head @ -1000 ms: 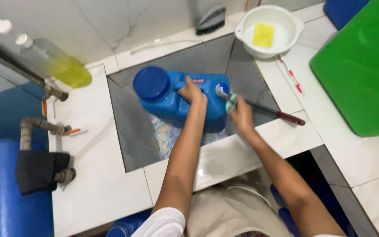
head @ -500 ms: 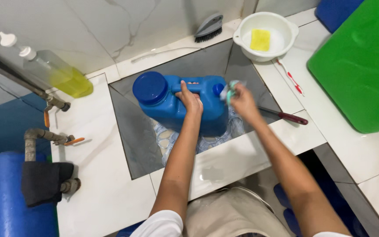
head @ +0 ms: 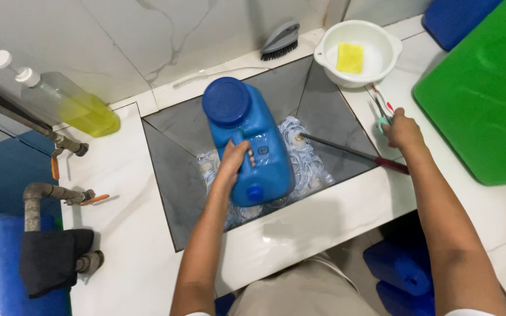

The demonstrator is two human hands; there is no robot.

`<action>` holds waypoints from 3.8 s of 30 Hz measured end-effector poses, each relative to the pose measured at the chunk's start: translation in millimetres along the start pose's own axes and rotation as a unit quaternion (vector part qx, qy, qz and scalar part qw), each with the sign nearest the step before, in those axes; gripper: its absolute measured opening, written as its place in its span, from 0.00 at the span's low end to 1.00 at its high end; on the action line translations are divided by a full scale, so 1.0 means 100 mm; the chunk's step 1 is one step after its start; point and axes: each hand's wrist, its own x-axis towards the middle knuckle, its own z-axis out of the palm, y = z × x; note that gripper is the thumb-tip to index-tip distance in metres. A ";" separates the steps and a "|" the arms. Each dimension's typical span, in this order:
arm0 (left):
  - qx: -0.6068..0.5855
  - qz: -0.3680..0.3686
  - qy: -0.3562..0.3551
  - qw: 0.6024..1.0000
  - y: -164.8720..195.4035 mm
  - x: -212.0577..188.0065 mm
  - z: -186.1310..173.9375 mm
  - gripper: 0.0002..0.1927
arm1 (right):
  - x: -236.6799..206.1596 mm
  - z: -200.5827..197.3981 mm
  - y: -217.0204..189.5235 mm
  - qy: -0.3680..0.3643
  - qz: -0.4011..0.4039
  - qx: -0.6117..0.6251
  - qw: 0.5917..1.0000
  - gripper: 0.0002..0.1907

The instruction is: The person washes a large blue plastic jerrycan in a stainless sink. They scrub the container with a sponge, use scissors to trim the lid rim, rinse it under the tap, shake out the water, and carry it to a stack of similar containers.

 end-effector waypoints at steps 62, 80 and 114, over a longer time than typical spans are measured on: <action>0.493 0.121 0.380 0.773 0.28 0.09 0.07 0.28 | -0.50 1.94 -2.63 -0.009 -0.648 0.255 0.718 0.24; 0.420 0.020 0.421 0.804 0.01 -0.11 -0.86 0.32 | 0.17 2.30 -3.03 -0.049 -0.327 0.510 0.794 0.16; 0.635 0.289 0.218 0.682 0.46 0.21 -0.31 0.16 | 0.84 2.08 -1.81 -0.538 0.013 0.393 0.745 0.20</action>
